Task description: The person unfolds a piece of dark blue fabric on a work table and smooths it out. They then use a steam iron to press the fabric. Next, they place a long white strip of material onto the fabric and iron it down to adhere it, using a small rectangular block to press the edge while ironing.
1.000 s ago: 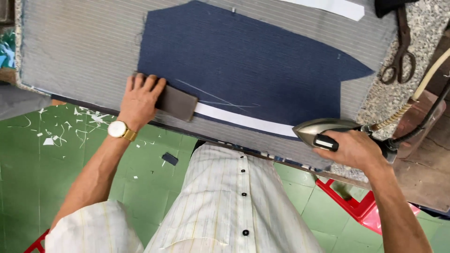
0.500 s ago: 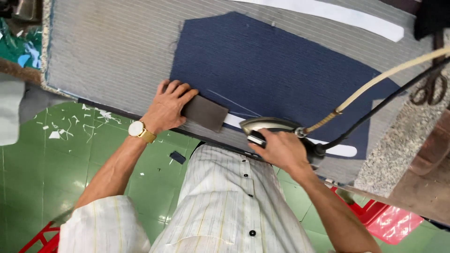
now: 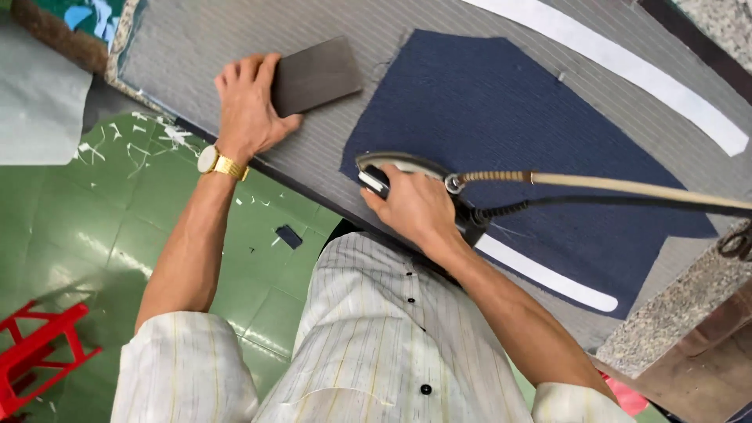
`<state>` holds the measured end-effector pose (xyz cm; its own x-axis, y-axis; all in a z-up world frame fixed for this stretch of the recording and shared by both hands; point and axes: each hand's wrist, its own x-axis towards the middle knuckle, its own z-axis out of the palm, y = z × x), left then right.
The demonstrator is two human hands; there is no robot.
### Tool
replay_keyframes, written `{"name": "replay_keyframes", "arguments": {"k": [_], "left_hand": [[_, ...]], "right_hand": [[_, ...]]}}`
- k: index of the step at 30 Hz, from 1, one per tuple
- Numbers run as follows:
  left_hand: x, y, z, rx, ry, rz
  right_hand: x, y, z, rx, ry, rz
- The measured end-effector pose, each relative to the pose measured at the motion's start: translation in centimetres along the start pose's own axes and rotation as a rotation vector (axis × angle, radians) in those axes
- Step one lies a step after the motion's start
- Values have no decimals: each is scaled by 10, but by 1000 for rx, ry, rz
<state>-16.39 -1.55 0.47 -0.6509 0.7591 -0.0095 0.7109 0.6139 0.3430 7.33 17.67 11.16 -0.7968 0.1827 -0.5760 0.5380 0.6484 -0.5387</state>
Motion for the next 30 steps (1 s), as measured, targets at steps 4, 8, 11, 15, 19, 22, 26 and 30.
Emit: {"name": "replay_keyframes", "arguments": {"k": [4, 8, 11, 15, 19, 22, 26, 30], "left_hand": [[-4, -4, 2, -39, 31, 35], [-3, 2, -1, -52, 40, 71], [-5, -2, 6, -9, 40, 89], [-1, 6, -1, -16, -9, 94], [-1, 15, 2, -72, -61, 78], [-4, 59, 0, -100, -118, 257], [-18, 104, 26, -79, -245, 521], [-27, 142, 44, -126, -291, 662]], "right_hand": [[30, -20, 6, -33, 52, -67], [39, -29, 3, -85, 75, -108], [25, -35, -12, -40, 66, -132], [31, -17, 5, 9, 57, -70], [4, 7, 10, 56, 13, -37], [-41, 25, -13, 66, -36, 27], [-95, 69, -26, 11, -133, 160], [-139, 118, -28, -2, -170, 303]]}}
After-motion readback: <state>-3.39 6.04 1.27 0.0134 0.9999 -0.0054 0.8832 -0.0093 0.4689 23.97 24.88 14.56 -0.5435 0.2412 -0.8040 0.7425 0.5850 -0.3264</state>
